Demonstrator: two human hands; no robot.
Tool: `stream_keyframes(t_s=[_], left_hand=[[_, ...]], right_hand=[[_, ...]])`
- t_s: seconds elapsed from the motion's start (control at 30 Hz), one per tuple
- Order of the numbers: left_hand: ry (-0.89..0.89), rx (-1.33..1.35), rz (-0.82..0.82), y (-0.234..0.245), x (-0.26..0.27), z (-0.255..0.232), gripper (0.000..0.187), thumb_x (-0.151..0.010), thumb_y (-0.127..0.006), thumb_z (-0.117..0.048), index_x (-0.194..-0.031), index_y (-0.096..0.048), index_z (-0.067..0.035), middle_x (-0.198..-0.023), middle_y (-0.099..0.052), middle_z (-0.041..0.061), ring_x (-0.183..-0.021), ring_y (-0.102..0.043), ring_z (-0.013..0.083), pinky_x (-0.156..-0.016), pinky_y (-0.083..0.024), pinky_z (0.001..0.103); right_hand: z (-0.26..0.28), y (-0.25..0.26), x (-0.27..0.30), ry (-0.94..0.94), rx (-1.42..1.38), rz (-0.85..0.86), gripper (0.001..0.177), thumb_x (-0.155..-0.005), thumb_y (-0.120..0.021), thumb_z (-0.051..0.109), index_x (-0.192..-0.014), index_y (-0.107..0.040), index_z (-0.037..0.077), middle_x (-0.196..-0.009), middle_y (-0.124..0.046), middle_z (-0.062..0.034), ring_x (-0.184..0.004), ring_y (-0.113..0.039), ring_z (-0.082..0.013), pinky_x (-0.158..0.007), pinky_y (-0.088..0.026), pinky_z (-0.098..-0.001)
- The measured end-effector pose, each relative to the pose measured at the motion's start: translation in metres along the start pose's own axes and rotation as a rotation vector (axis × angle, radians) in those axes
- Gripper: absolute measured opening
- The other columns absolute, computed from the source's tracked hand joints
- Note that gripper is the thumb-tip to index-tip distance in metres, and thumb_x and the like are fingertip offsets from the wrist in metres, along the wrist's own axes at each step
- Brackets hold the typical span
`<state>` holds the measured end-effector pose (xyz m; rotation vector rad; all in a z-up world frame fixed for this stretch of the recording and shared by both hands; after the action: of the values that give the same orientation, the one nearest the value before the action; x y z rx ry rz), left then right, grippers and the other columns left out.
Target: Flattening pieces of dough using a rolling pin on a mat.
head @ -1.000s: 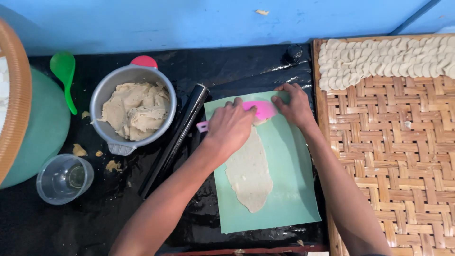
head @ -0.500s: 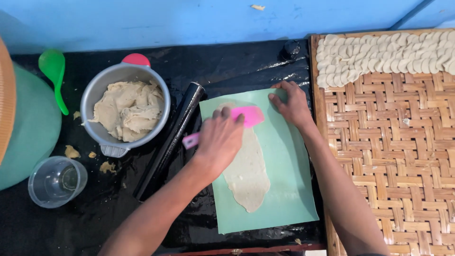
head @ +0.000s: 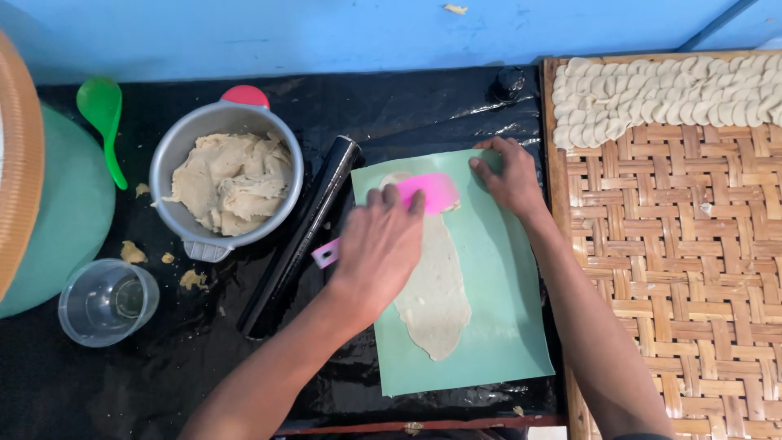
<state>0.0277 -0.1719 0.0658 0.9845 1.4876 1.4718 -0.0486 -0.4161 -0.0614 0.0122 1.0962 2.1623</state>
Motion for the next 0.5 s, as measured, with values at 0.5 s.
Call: stream_keyframes(t_s=[0.5], left_hand=[[-0.039, -0.074, 0.097, -0.056, -0.018, -0.010, 0.025, -0.088, -0.061, -0.013, -0.110, -0.072, -0.006, -0.099, -0.068, 0.018, -0.089, -0.066, 0.0300, -0.063, -0.055, 0.037]], right_hand=[[-0.001, 0.000, -0.001, -0.007, -0.037, -0.003, 0.026, -0.090, -0.079, 0.021, -0.112, -0.073, 0.008, -0.101, -0.069, -0.0147, -0.093, -0.068, -0.0331, -0.084, -0.052, -0.0418]])
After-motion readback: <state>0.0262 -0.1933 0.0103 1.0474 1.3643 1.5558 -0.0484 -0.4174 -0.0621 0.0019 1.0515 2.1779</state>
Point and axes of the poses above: each hand's wrist, its own x-axis away from the middle knuckle, its own y-axis out of the back of the hand, z = x × y, the point moved 3 cm from there along -x, towards the middle knuckle
